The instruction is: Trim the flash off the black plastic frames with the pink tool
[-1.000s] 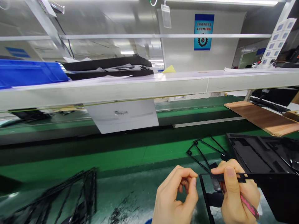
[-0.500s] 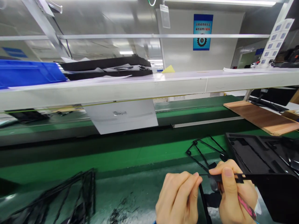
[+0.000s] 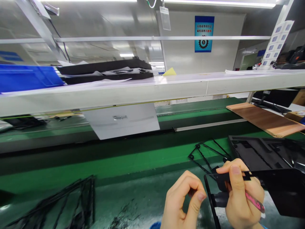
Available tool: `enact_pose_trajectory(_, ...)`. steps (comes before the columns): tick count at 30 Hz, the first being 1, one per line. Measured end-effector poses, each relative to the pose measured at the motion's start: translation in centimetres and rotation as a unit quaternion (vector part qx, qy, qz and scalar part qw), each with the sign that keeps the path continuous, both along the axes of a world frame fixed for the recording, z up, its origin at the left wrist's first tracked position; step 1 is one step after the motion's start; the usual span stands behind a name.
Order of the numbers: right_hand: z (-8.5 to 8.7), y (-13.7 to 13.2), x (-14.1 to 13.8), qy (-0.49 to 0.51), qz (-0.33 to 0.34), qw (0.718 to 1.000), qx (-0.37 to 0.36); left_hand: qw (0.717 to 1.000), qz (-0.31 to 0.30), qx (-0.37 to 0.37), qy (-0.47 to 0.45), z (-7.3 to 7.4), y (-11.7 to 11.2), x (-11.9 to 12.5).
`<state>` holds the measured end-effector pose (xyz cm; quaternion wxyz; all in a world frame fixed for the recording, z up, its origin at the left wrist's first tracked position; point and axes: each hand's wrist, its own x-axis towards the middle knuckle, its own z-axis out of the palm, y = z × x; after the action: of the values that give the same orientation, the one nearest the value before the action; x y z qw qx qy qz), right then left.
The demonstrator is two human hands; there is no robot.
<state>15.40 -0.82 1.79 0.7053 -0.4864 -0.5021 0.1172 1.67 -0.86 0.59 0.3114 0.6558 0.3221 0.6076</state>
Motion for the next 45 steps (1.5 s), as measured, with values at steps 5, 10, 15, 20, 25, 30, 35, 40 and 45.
enact_pose_trajectory(5, 0.1, 0.0, 0.1, 0.004, 0.003, 1.0, -0.003, 0.998, -0.06, -0.02, 0.013, 0.5, 0.0, -1.0)
enact_pose_trajectory(10, 0.0, 0.1, 0.0, 0.011, 0.012, 1.0, 0.004, 0.999, -0.025, -0.018, -0.031, 0.9, -0.3, -1.0)
enact_pose_trajectory(15, 0.2, 0.1, -0.5, -0.038, -0.028, 0.999, 0.016, 0.988, -0.019, -0.103, -0.116, 0.5, -0.3, -0.2)
enact_pose_trajectory(20, 0.0, 0.4, -0.3, -0.06, -0.052, 0.996, 0.048, 0.95, -0.115, -0.228, -0.178, -0.1, 0.5, 0.3)
enact_pose_trajectory(25, 0.0, 0.6, 0.0, -0.021, -0.061, 0.996, 0.054, 0.91, -0.205, -0.316, -0.172, 0.0, 0.4, 0.3)
enact_pose_trajectory(30, 0.6, 0.3, -0.5, 0.022, -0.043, 0.998, 0.047, 0.962, -0.078, -0.251, -0.078, -0.1, 0.3, 0.3)
enact_pose_trajectory(35, 0.6, 0.0, -0.8, 0.028, -0.023, 0.998, 0.044, 0.947, -0.108, -0.272, -0.133, -0.2, 0.6, 1.0)
enact_pose_trajectory(40, -0.1, 0.6, -0.1, -0.003, 0.006, 0.996, 0.085, 0.934, -0.145, -0.281, -0.167, -0.4, 0.7, 1.5)
enact_pose_trajectory(45, -0.8, 1.4, 0.8, -0.061, 0.031, 0.987, 0.145, 0.938, -0.159, -0.265, -0.155, -0.8, 0.7, 1.4)
